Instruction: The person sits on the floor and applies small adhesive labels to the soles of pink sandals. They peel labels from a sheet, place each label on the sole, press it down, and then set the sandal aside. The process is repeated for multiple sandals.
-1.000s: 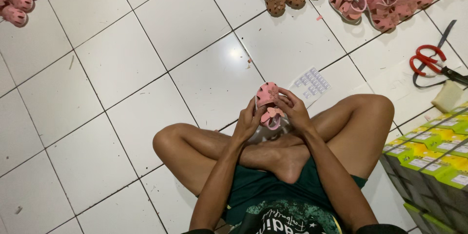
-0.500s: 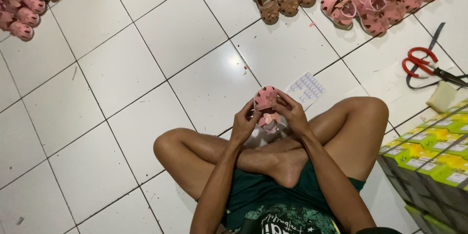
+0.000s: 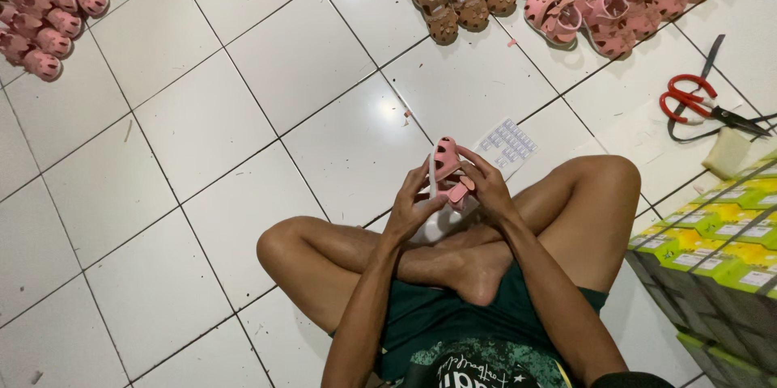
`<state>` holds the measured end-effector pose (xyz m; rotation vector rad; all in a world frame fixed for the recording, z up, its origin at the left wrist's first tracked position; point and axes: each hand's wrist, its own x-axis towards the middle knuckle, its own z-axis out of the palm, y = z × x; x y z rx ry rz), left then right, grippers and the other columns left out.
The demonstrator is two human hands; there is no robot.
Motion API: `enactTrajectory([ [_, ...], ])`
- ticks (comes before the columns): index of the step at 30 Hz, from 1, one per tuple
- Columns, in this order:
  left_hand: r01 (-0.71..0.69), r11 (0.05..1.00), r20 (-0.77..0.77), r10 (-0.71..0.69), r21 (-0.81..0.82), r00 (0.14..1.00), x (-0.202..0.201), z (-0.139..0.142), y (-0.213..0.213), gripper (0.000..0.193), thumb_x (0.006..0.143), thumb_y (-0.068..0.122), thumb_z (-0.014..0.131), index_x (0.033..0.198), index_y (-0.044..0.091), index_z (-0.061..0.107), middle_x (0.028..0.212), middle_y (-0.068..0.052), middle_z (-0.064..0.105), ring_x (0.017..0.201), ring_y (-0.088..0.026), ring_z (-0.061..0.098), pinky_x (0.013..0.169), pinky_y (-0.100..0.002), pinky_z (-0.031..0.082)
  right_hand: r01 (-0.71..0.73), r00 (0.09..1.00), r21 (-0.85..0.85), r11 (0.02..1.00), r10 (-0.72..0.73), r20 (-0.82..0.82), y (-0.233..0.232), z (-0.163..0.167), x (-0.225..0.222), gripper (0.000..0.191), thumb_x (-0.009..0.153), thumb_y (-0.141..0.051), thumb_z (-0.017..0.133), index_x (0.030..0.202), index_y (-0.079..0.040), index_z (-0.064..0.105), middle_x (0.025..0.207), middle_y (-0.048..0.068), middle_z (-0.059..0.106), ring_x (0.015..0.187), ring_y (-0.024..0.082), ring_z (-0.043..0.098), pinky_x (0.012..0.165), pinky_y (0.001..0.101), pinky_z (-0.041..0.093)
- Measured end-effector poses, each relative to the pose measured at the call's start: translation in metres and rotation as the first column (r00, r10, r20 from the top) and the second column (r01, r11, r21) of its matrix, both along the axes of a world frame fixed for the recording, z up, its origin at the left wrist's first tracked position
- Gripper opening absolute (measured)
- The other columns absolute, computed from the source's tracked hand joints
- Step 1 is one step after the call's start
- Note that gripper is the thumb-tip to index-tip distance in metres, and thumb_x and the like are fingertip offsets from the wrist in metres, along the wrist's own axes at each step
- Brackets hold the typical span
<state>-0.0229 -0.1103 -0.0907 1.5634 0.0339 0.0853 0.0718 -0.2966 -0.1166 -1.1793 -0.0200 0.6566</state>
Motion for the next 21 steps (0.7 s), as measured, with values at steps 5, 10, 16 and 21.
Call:
enactTrajectory([
  [5,-0.016,0.937,-0.198,-0.057,-0.348,0.979,0.003,-0.011,-0.001,0.069,0.098,0.027,0.066,0.158,0.007,0.038,0.142,-0.015,0.061,0.115,-0.026,0.066,0.087,-0.039,0.059,-0.048,0.987,-0.097,0.994,0.062,0.145,-0.006,0.0,-0.001,0.057,0.106,-0.036,0.051,0.151,0.0,0.049,0.14,0.017,0.061,0.123,0.023,0.063,0.098,0.0344,0.054],
  [10,-0.132,0.688,-0.248,-0.072,-0.714,0.966,0.005,-0.029,0.008,0.064,0.094,0.018,0.067,0.15,0.006,0.038,0.136,-0.015,0.061,0.121,-0.024,0.064,0.093,-0.042,0.059,-0.084,0.993,0.201,0.976,0.064,0.101,-0.011,0.002,-0.003,0.078,0.104,-0.057,0.04,0.161,-0.004,0.03,0.149,0.021,0.055,0.139,0.028,0.053,0.115,0.0402,0.043],
  [16,-0.088,0.61,-0.055,0.073,-0.788,0.996,0.006,-0.038,0.011,0.058,0.096,0.006,0.072,0.145,-0.003,0.043,0.125,-0.016,0.058,0.114,-0.031,0.062,0.104,-0.049,0.057,-0.143,0.968,0.169,0.975,0.102,0.23,-0.008,0.014,-0.012,0.074,0.102,-0.038,0.057,0.161,0.001,0.035,0.145,0.018,0.056,0.13,0.028,0.055,0.111,0.042,0.047],
  [21,-0.084,0.774,-0.001,0.108,-0.628,0.994,0.009,-0.033,-0.001,0.065,0.09,0.004,0.077,0.145,0.002,0.042,0.136,-0.011,0.056,0.125,-0.023,0.058,0.109,-0.04,0.05,-0.04,0.954,0.05,0.998,0.023,0.298,-0.005,0.026,-0.02,0.072,0.09,0.0,0.071,0.155,0.002,0.041,0.144,0.012,0.055,0.131,0.021,0.055,0.108,0.035,0.05],
])
